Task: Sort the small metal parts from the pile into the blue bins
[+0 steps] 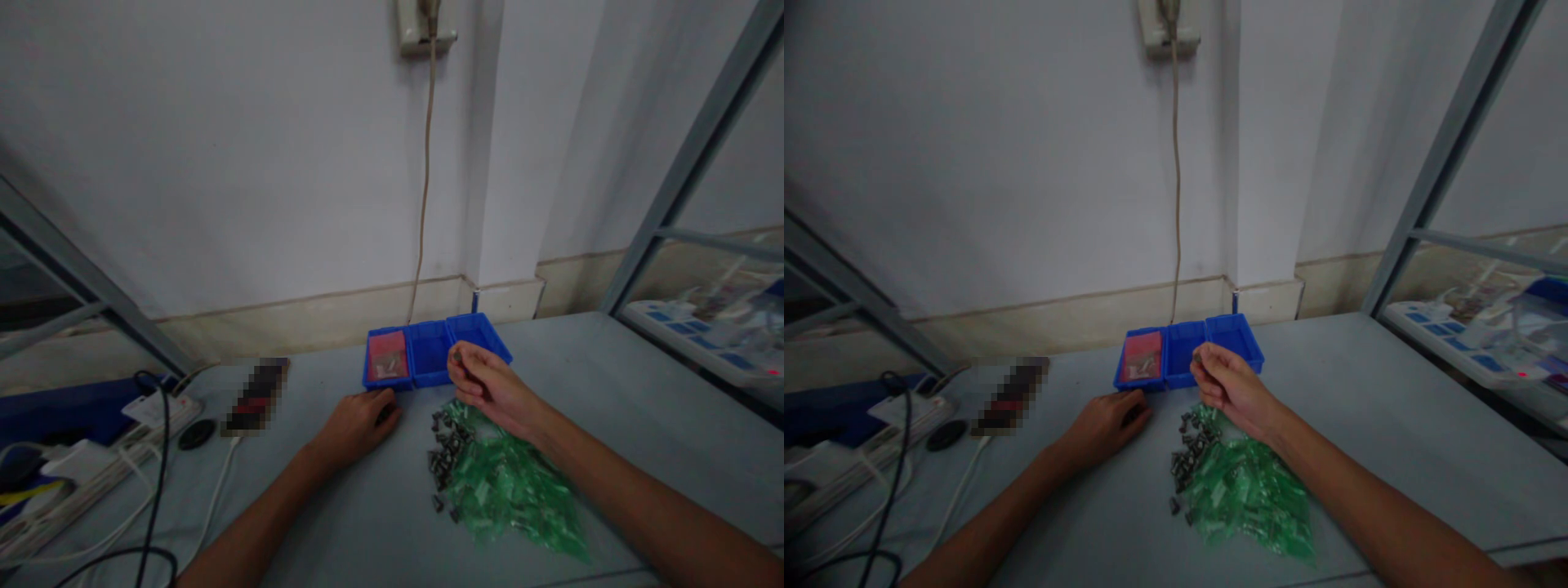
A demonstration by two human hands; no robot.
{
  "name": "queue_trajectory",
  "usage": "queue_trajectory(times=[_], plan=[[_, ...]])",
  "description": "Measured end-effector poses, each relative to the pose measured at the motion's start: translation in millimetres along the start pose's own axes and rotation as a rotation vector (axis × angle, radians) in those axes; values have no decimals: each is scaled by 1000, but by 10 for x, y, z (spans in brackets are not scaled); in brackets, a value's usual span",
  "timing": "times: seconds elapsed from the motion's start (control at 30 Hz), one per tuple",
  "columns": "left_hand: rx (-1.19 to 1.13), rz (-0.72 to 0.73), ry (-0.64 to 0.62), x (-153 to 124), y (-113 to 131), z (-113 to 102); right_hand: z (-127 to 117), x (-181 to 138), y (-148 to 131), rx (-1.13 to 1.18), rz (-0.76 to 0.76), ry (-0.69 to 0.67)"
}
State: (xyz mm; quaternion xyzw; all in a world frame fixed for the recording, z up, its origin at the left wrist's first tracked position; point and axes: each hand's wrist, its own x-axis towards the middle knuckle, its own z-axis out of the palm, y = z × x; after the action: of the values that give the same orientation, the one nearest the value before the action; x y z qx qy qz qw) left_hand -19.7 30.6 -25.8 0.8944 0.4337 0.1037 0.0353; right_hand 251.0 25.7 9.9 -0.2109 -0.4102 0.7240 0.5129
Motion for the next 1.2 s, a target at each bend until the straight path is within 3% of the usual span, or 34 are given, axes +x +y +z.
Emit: queue_trajectory(times=[0.47, 1.2], plan=[[0, -10, -12, 1, 22, -31, -6, 0, 53, -212, -44, -39], [-1, -13, -15, 1, 9, -13, -6, -12, 25, 18, 37, -64]])
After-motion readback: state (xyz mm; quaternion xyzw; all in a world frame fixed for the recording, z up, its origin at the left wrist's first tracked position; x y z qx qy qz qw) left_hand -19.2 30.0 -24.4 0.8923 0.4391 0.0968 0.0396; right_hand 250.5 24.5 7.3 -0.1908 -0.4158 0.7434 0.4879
